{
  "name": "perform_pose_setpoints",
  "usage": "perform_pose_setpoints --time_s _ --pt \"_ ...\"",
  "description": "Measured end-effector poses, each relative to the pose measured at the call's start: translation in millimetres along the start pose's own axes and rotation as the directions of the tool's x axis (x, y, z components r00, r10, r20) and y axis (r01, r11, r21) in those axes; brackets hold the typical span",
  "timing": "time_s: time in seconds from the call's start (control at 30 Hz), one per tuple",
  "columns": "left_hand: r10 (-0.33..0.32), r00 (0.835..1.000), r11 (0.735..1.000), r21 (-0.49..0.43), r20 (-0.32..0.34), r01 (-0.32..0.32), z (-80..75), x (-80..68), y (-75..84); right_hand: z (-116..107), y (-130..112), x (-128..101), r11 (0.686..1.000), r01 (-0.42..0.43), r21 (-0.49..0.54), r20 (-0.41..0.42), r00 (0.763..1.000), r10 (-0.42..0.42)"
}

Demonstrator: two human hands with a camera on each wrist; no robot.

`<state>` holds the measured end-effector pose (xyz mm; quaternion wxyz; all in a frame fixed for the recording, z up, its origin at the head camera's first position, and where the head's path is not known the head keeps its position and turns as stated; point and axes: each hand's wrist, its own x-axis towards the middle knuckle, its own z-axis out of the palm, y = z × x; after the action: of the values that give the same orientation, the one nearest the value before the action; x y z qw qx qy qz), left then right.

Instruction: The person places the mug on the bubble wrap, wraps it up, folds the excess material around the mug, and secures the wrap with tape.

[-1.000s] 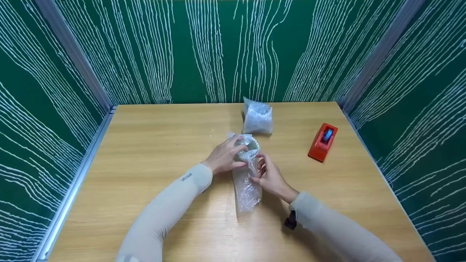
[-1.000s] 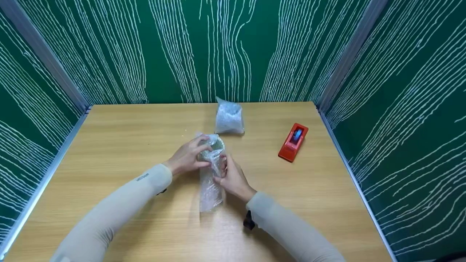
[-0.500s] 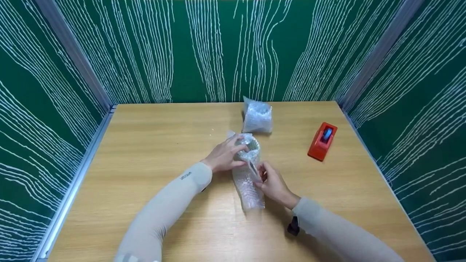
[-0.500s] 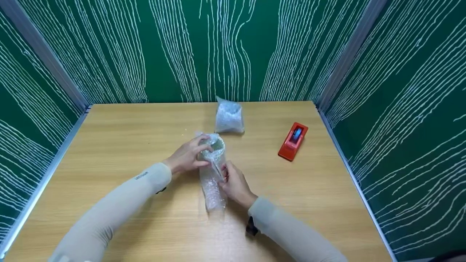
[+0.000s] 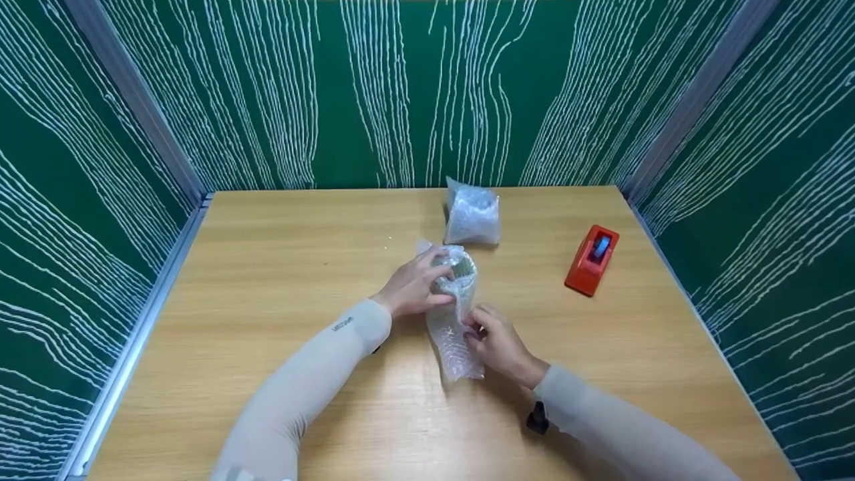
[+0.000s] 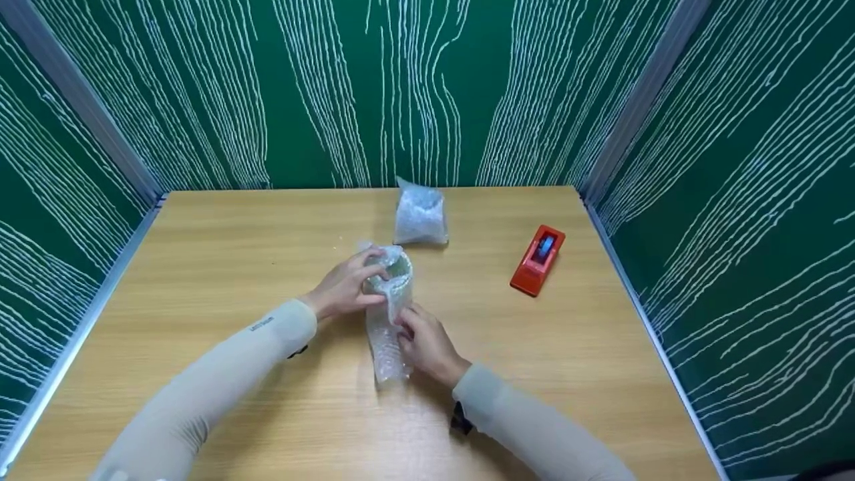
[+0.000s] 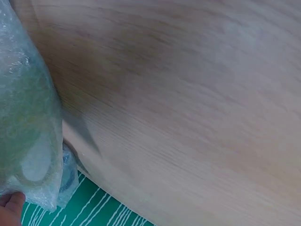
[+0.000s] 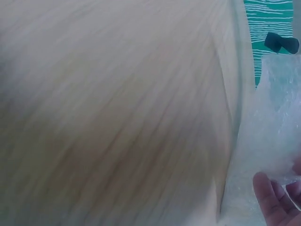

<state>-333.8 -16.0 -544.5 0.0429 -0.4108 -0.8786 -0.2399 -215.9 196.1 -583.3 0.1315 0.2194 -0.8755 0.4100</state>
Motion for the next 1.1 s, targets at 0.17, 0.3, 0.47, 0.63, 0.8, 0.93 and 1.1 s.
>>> perform_pose_setpoints --time_s 0.17,0.3,0.47,0.63,0.8,0.93,1.1 --pt "-0.011 0.998 1.000 -0.026 0.061 0.012 -6.2 -1.8 -1.4 -3.5 -2.8 3.4 1.000 -0.004 0.019 0.016 1.000 0.003" --pt "-0.012 0.994 0.997 -0.071 0.109 0.020 -8.7 -3.8 -2.5 -5.7 -4.4 6.8 0.999 -0.023 0.036 0.013 1.000 0.022" --pt "-0.056 0.990 0.990 -0.120 0.132 0.072 -8.7 -4.3 -1.7 -8.4 -4.8 11.2 0.991 -0.092 0.092 0.000 0.996 0.092" --pt "-0.069 0.991 0.990 -0.119 0.111 0.082 -7.2 -2.9 -1.6 -11.5 -4.5 15.0 0.968 -0.169 0.188 -0.006 0.985 0.173" --pt "-0.066 0.992 0.990 -0.114 0.109 0.078 -7.8 -1.0 -1.6 -14.6 -1.5 15.5 0.974 -0.118 0.191 0.024 0.993 0.116" --pt "-0.068 0.988 0.991 -0.105 0.135 0.083 -10.8 0.6 -0.7 -20.9 2.5 13.9 0.991 0.011 0.137 0.099 0.995 -0.024" --pt "-0.090 0.982 0.987 -0.115 0.164 0.109 -13.2 1.0 -1.7 -33.9 6.2 10.8 0.984 0.167 0.058 0.235 0.956 -0.176"
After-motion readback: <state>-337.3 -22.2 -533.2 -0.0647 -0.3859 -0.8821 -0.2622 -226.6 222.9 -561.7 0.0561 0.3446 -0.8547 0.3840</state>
